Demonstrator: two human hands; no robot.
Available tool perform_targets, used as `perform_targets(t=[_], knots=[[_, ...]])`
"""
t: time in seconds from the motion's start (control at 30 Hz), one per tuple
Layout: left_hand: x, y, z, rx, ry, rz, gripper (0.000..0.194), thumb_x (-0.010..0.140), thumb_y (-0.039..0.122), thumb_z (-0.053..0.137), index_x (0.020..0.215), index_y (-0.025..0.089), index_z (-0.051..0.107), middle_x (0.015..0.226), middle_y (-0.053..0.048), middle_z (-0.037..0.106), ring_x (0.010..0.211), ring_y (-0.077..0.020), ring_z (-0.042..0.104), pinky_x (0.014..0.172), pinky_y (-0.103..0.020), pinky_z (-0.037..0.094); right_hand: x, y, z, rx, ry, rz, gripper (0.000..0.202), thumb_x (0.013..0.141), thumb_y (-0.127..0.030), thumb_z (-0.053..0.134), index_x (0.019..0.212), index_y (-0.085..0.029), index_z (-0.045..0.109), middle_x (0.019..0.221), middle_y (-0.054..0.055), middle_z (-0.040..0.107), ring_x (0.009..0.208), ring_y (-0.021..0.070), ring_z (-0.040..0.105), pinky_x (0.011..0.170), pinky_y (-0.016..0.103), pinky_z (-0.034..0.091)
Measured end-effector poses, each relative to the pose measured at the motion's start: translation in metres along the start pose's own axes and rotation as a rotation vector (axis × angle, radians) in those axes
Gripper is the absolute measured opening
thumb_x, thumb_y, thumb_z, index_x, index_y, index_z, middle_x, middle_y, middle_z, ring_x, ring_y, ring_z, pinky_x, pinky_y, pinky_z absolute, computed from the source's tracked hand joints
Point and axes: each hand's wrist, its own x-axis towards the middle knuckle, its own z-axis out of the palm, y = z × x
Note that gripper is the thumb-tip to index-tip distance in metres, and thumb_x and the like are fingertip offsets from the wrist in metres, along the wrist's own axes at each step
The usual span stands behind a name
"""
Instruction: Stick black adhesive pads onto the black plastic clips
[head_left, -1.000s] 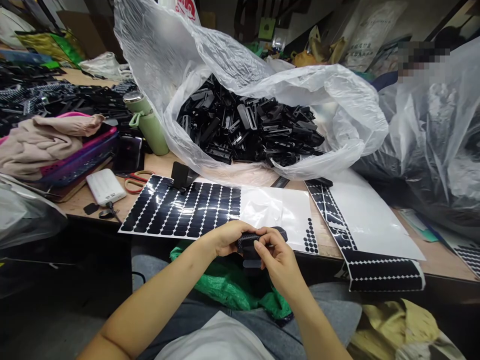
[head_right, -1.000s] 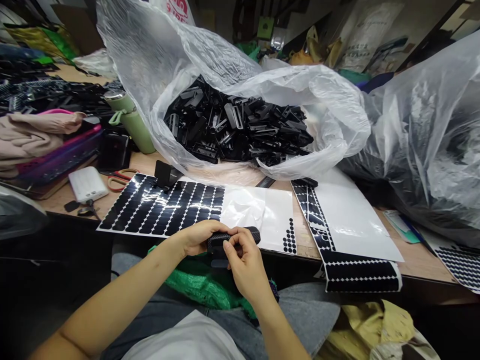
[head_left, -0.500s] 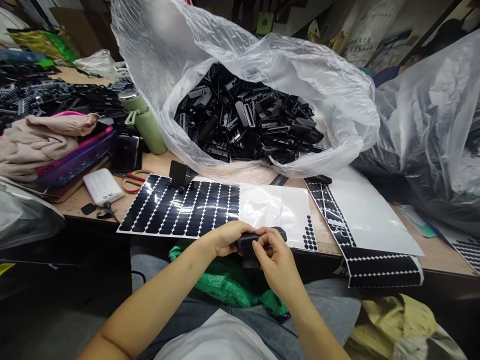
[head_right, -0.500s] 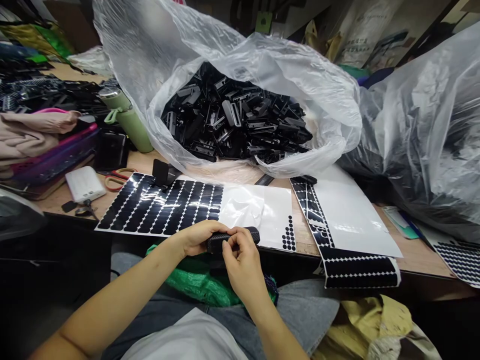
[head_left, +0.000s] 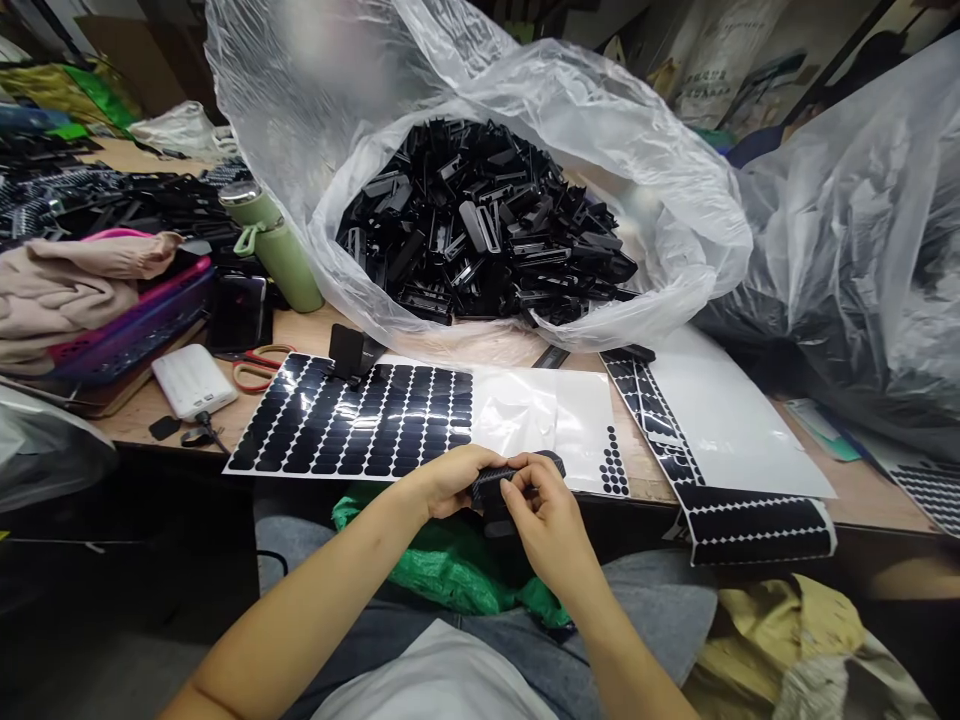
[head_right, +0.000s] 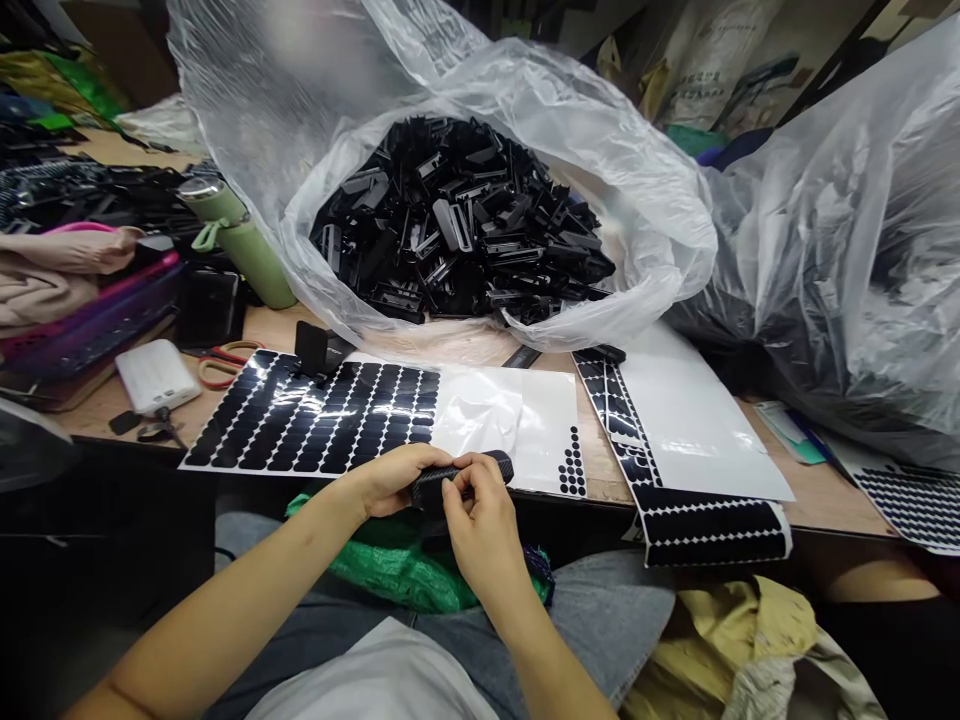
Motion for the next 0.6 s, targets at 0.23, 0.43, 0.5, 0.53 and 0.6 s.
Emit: perform_targets(t=[0.23, 0.43, 0.5, 0.53, 0.6], knots=[[0.004, -0.004, 0.004, 0.001, 0.018, -0.047, 0.012, 0.064, 0.023, 0.054, 0.060, 0.012, 0.057, 0.051, -0.001, 0.057, 0.046, -0.0107, 0.051, 0.042, -0.021, 0.038, 0.006, 0.024, -0.016, -0.307, 0.237, 0.087, 0.027, 0.072, -0.045, 0.057, 0.079, -0.021, 0.048, 0.091, 0.004, 0.053, 0.064, 0.0148, 0.051, 0.060, 0.029, 0.038], [0.008, 0.001, 0.001, 0.010, -0.145, -0.101, 0.025, 0.067, 0.031, 0.052, 0.071, 0.009, 0.062, 0.071, -0.011, 0.067, 0.069, -0.0184, 0.062, 0.048, -0.021, 0.042, 0.036, 0.095, -0.087, -0.564, 0.271, 0.109, 0.017, 0.079, -0.033, 0.045, 0.077, -0.019, 0.052, 0.077, 0.005, 0.057, 0.065, 0.0174, 0.052, 0.063, 0.030, 0.037], [0.009, 0.003, 0.001, 0.005, -0.169, -0.115, 0.026, 0.068, 0.031, 0.052, 0.074, 0.008, 0.063, 0.072, -0.012, 0.068, 0.070, -0.0186, 0.062, 0.048, -0.022, 0.043, 0.044, 0.113, -0.100, -0.596, 0.172, 0.142, 0.010, 0.076, -0.027, 0.047, 0.074, -0.019, 0.053, 0.075, 0.005, 0.057, 0.067, 0.0179, 0.053, 0.064, 0.030, 0.037], [0.009, 0.004, 0.001, 0.004, -0.175, -0.121, 0.026, 0.068, 0.031, 0.052, 0.075, 0.008, 0.063, 0.072, -0.011, 0.068, 0.070, -0.0185, 0.062, 0.049, -0.022, 0.043, 0.047, 0.118, -0.104, -0.597, 0.139, 0.158, 0.008, 0.075, -0.025, 0.047, 0.073, -0.019, 0.052, 0.074, 0.005, 0.058, 0.068, 0.0180, 0.053, 0.064, 0.030, 0.037], [0.010, 0.005, 0.001, 0.009, -0.142, -0.118, 0.025, 0.067, 0.032, 0.054, 0.074, 0.009, 0.062, 0.069, -0.010, 0.068, 0.068, -0.0184, 0.063, 0.049, -0.022, 0.043, 0.049, 0.119, -0.106, -0.586, 0.120, 0.174, 0.008, 0.075, -0.024, 0.047, 0.070, -0.019, 0.051, 0.072, 0.004, 0.057, 0.068, 0.0183, 0.053, 0.064, 0.030, 0.037]])
